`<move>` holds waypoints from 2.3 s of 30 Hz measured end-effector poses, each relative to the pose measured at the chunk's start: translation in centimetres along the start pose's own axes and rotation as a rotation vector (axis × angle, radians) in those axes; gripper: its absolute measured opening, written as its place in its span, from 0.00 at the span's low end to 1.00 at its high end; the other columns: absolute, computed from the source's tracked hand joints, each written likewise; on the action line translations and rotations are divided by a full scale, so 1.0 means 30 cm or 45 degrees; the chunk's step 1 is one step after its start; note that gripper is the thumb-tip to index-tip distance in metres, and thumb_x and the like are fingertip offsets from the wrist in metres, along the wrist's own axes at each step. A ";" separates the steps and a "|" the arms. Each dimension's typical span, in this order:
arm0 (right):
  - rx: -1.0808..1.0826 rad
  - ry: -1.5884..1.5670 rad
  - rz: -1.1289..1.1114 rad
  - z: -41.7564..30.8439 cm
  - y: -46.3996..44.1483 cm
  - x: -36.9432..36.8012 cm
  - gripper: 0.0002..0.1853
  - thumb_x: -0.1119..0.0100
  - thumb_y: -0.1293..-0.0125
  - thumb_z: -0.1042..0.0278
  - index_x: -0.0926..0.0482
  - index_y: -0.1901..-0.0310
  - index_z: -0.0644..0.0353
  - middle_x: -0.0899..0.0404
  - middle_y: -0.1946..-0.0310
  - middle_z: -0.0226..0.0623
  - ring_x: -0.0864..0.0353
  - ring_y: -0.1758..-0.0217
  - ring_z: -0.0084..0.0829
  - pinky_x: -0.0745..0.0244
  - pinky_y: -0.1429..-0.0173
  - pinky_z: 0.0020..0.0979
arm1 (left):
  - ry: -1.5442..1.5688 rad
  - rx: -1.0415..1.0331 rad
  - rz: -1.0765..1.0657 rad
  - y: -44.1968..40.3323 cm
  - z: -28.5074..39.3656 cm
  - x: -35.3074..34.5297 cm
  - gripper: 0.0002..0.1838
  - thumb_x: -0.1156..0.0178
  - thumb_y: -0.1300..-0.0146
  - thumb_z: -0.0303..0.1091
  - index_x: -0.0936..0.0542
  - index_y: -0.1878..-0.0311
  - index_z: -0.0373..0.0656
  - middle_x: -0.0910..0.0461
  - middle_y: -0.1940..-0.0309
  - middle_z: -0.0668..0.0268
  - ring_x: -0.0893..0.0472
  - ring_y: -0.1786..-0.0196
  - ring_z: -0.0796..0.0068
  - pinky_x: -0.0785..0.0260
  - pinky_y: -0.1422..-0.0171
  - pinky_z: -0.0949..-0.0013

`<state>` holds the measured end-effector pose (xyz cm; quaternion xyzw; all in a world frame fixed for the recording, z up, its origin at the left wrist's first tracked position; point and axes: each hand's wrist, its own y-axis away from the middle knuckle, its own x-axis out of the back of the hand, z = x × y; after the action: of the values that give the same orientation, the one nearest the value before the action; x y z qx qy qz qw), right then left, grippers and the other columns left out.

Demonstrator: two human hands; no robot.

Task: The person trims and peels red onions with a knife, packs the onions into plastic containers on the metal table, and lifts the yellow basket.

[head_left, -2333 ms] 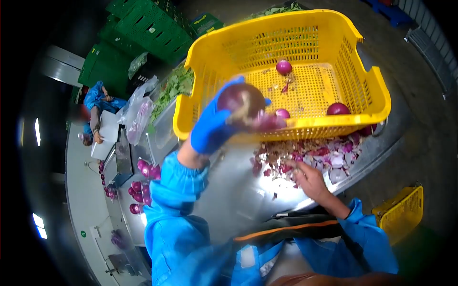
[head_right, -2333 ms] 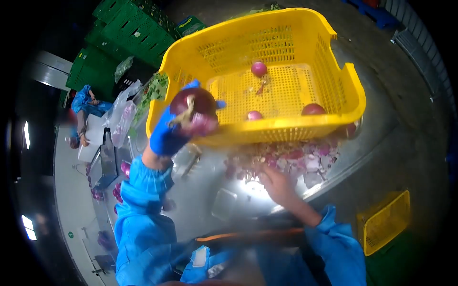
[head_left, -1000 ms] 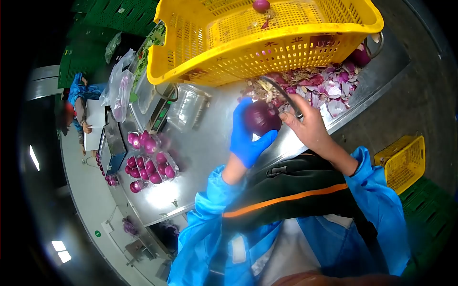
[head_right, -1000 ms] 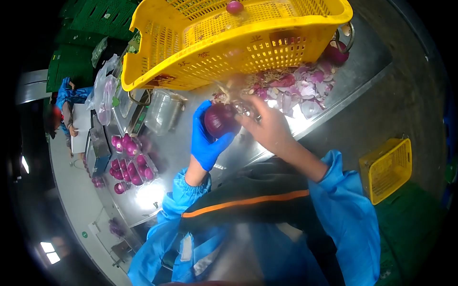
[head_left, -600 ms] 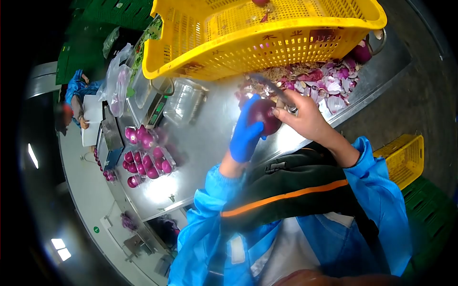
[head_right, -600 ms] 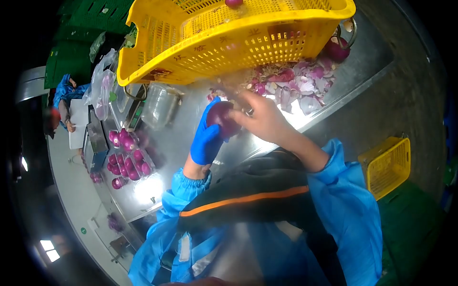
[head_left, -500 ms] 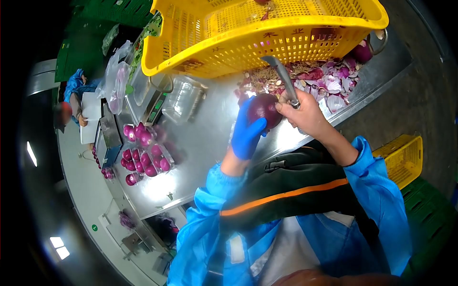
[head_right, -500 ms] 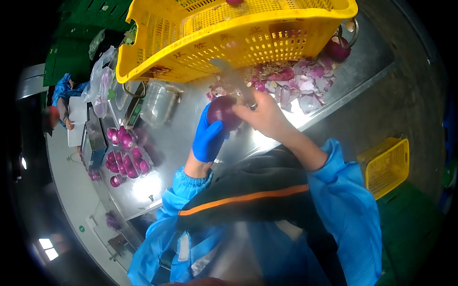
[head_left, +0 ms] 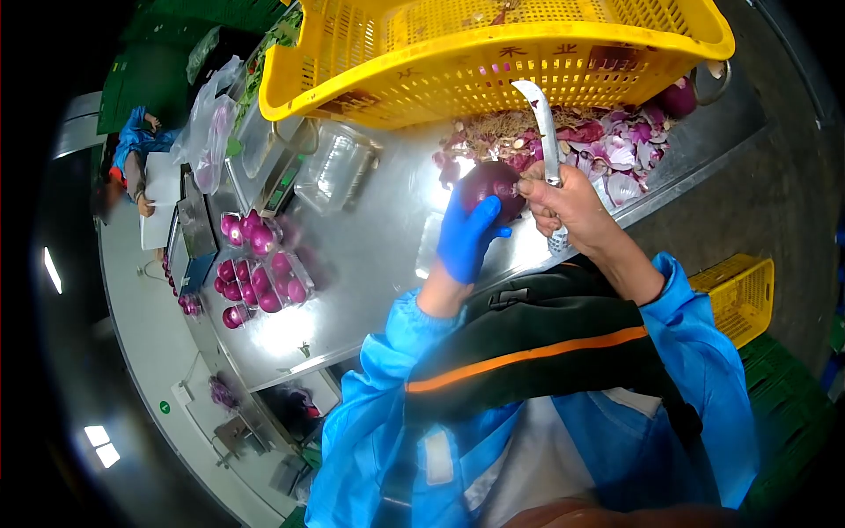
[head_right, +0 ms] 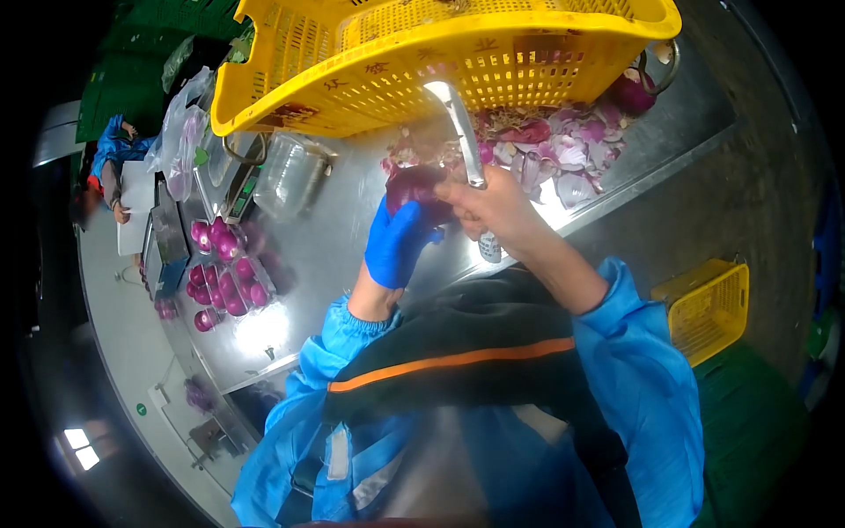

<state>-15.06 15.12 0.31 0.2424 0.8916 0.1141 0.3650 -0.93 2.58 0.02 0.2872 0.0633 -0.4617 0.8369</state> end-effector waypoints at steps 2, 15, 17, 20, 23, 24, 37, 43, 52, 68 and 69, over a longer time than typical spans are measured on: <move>0.020 0.062 0.024 -0.008 0.000 0.001 0.12 0.34 0.33 0.64 0.30 0.62 0.55 0.34 0.81 0.23 0.38 0.84 0.13 0.41 0.80 0.19 | 0.048 0.016 -0.001 -0.005 -0.003 -0.001 0.33 0.40 0.34 0.44 0.37 0.29 0.43 0.22 0.45 0.60 0.18 0.50 0.67 0.24 0.58 0.70; 0.623 1.378 0.478 -0.062 0.006 0.017 0.16 0.32 0.39 0.54 0.21 0.62 0.59 0.18 0.72 0.41 0.17 0.71 0.40 0.26 0.68 0.35 | 0.291 0.343 -0.052 -0.013 -0.026 -0.008 0.30 0.54 0.27 0.55 0.31 0.34 0.40 0.18 0.52 0.52 0.14 0.62 0.63 0.22 0.67 0.73; 0.622 1.452 0.362 -0.043 0.035 0.027 0.15 0.32 0.39 0.55 0.21 0.63 0.58 0.18 0.73 0.40 0.17 0.72 0.39 0.26 0.68 0.35 | 0.283 0.315 -0.033 -0.020 -0.037 0.008 0.30 0.53 0.27 0.55 0.31 0.34 0.41 0.18 0.51 0.53 0.14 0.61 0.65 0.22 0.66 0.73; 0.668 1.438 0.329 -0.006 0.041 0.008 0.13 0.31 0.40 0.57 0.19 0.61 0.57 0.18 0.72 0.40 0.17 0.71 0.38 0.25 0.68 0.34 | 0.109 0.228 0.033 -0.012 -0.021 -0.001 0.29 0.50 0.28 0.54 0.32 0.34 0.43 0.18 0.51 0.56 0.15 0.61 0.68 0.22 0.64 0.74; 0.710 1.370 0.345 0.012 0.023 -0.009 0.11 0.32 0.40 0.62 0.19 0.60 0.57 0.16 0.67 0.41 0.16 0.69 0.39 0.25 0.67 0.34 | 0.012 0.151 0.068 -0.005 -0.003 -0.026 0.29 0.49 0.28 0.54 0.31 0.34 0.42 0.18 0.54 0.60 0.16 0.60 0.72 0.23 0.64 0.75; 0.753 1.409 0.339 0.020 0.018 -0.004 0.10 0.32 0.40 0.63 0.20 0.60 0.57 0.17 0.68 0.41 0.16 0.69 0.39 0.25 0.67 0.35 | -0.017 0.176 0.083 -0.004 -0.003 -0.024 0.28 0.49 0.28 0.53 0.31 0.34 0.43 0.18 0.54 0.60 0.17 0.60 0.73 0.23 0.64 0.75; 0.746 1.527 0.317 0.011 -0.032 0.081 0.11 0.37 0.41 0.65 0.20 0.57 0.56 0.18 0.67 0.43 0.17 0.67 0.44 0.23 0.64 0.39 | 0.041 0.441 -0.090 0.013 -0.014 -0.002 0.30 0.51 0.27 0.54 0.32 0.31 0.43 0.21 0.46 0.58 0.17 0.50 0.63 0.23 0.54 0.67; 0.780 1.560 0.028 -0.002 0.016 0.069 0.14 0.37 0.38 0.64 0.19 0.50 0.55 0.16 0.57 0.43 0.16 0.63 0.43 0.21 0.59 0.37 | 0.124 0.403 -0.048 -0.008 -0.023 0.016 0.29 0.53 0.26 0.54 0.31 0.33 0.42 0.21 0.44 0.57 0.17 0.48 0.60 0.20 0.51 0.62; 0.918 1.879 0.011 -0.002 0.001 0.069 0.13 0.32 0.44 0.66 0.22 0.60 0.60 0.20 0.71 0.41 0.18 0.71 0.41 0.25 0.67 0.35 | -0.020 0.355 -0.081 0.013 -0.017 -0.013 0.27 0.46 0.30 0.50 0.29 0.37 0.40 0.20 0.51 0.61 0.17 0.57 0.71 0.22 0.62 0.72; 0.938 2.004 0.291 0.016 0.092 0.088 0.12 0.33 0.47 0.72 0.21 0.60 0.57 0.26 0.73 0.37 0.22 0.71 0.40 0.28 0.69 0.37 | 0.534 0.036 0.005 -0.032 -0.006 0.038 0.32 0.40 0.35 0.36 0.38 0.30 0.40 0.30 0.37 0.52 0.27 0.35 0.52 0.24 0.36 0.51; 0.949 2.028 0.291 0.022 0.094 0.092 0.13 0.32 0.48 0.72 0.21 0.60 0.57 0.27 0.73 0.37 0.22 0.72 0.39 0.28 0.69 0.37 | 0.553 0.033 0.016 -0.031 -0.002 0.037 0.32 0.40 0.35 0.35 0.38 0.30 0.40 0.31 0.37 0.52 0.27 0.34 0.52 0.25 0.35 0.51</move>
<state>-15.31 18.96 -0.72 0.2819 0.8305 -0.0131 -0.4802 -1.03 1.42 -0.82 0.3910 0.2347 -0.3845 0.8026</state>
